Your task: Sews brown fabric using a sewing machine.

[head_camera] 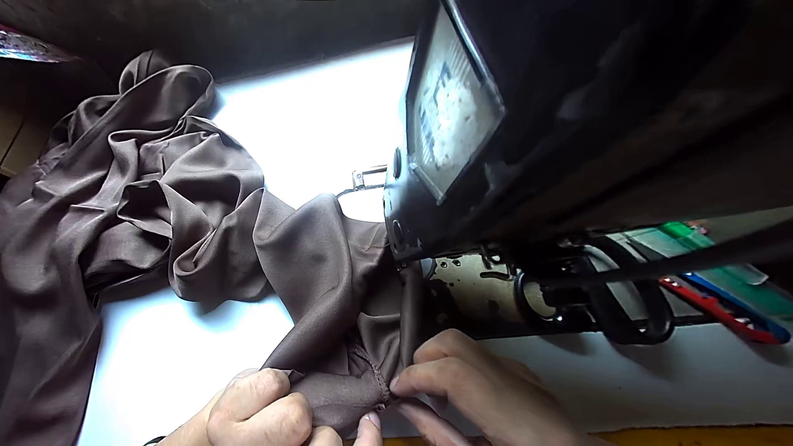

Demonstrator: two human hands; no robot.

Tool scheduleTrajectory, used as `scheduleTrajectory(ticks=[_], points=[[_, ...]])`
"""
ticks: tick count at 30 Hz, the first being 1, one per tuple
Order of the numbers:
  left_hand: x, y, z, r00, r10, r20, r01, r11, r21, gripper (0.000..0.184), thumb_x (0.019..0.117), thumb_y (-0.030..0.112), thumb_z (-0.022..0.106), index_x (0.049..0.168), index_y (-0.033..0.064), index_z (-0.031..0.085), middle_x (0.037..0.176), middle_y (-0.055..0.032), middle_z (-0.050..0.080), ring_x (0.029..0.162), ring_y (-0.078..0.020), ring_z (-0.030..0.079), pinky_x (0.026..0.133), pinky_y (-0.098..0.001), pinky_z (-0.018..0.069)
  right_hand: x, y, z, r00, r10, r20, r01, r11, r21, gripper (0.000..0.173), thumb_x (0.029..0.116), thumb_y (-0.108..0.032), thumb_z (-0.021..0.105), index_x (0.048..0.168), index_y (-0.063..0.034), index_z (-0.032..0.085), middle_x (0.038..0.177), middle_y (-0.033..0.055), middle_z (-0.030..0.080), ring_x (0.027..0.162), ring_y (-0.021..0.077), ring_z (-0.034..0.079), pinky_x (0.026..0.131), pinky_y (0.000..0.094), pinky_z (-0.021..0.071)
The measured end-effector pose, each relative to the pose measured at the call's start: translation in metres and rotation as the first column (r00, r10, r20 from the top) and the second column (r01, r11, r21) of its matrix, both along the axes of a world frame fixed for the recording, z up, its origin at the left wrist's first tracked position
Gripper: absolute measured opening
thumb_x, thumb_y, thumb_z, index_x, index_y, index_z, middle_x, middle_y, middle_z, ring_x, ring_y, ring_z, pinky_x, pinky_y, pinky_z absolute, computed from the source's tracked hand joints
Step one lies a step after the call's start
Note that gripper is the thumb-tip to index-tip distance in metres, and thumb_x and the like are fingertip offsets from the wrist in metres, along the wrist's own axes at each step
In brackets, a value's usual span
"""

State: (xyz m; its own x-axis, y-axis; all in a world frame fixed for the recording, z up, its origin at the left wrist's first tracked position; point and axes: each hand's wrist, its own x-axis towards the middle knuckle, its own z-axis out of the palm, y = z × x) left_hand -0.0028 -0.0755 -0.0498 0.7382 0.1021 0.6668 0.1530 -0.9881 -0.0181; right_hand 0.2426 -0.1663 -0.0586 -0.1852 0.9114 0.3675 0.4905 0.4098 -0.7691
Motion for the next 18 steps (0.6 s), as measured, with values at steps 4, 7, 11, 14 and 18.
scheduleTrajectory(ticks=[4, 7, 11, 14, 18], points=[[-0.002, -0.001, -0.001, 1.000, 0.011, -0.011, -0.011, 1.000, -0.003, 0.011, 0.0987, 0.022, 0.062, 0.098, 0.0114, 0.064, 0.072, 0.0003, 0.036, 0.066, -0.0132, 0.036, 0.065, -0.0255, 0.0315, 0.000, -0.001, -0.001, 0.998, 0.003, 0.062, -0.010, 0.994, 0.113, 0.006, 0.0994, -0.013, 0.064, 0.102, -0.0081, 0.064, 0.113, 0.0127, 0.066, 0.093, 0.0121, 0.066, 0.072, 0.0195, 0.0539], [-0.005, 0.000, -0.001, 0.999, -0.006, -0.040, 0.006, 1.000, -0.014, 0.010, 0.0989, 0.019, 0.061, 0.100, 0.0101, 0.065, 0.070, -0.0004, 0.036, 0.065, -0.0143, 0.036, 0.065, -0.0275, 0.0316, -0.002, -0.002, -0.007, 0.996, 0.008, 0.090, -0.028, 0.973, 0.227, 0.006, 0.0998, -0.011, 0.062, 0.103, -0.0067, 0.063, 0.116, 0.0159, 0.070, 0.094, 0.0164, 0.069, 0.073, 0.0227, 0.0552], [-0.007, 0.001, 0.001, 0.995, -0.019, -0.097, 0.018, 1.000, -0.009, 0.011, 0.1006, 0.017, 0.059, 0.108, 0.0109, 0.064, 0.070, -0.0009, 0.039, 0.064, -0.0159, 0.036, 0.065, -0.0296, 0.0334, -0.005, 0.000, -0.009, 0.996, -0.010, 0.087, -0.011, 0.972, 0.236, 0.007, 0.1003, -0.011, 0.060, 0.106, -0.0075, 0.061, 0.104, 0.0133, 0.067, 0.087, 0.0154, 0.066, 0.067, 0.0212, 0.0527], [-0.007, -0.001, 0.002, 0.994, 0.006, -0.109, -0.006, 1.000, 0.005, 0.011, 0.1003, 0.018, 0.060, 0.108, 0.0111, 0.063, 0.070, -0.0006, 0.039, 0.063, -0.0160, 0.036, 0.064, -0.0301, 0.0330, -0.006, 0.001, -0.009, 0.997, -0.014, 0.081, -0.005, 0.972, 0.236, 0.007, 0.1005, -0.011, 0.060, 0.107, -0.0079, 0.061, 0.101, 0.0122, 0.064, 0.085, 0.0150, 0.064, 0.066, 0.0205, 0.0509], [-0.006, 0.000, 0.000, 0.995, 0.029, -0.097, -0.029, 1.000, 0.002, 0.011, 0.0990, 0.020, 0.062, 0.107, 0.0122, 0.060, 0.071, -0.0009, 0.038, 0.063, -0.0161, 0.037, 0.064, -0.0302, 0.0333, -0.007, 0.002, -0.007, 0.997, -0.022, 0.077, 0.005, 0.978, 0.207, 0.010, 0.1014, -0.015, 0.060, 0.109, -0.0091, 0.062, 0.101, 0.0107, 0.063, 0.087, 0.0142, 0.063, 0.067, 0.0203, 0.0507]])
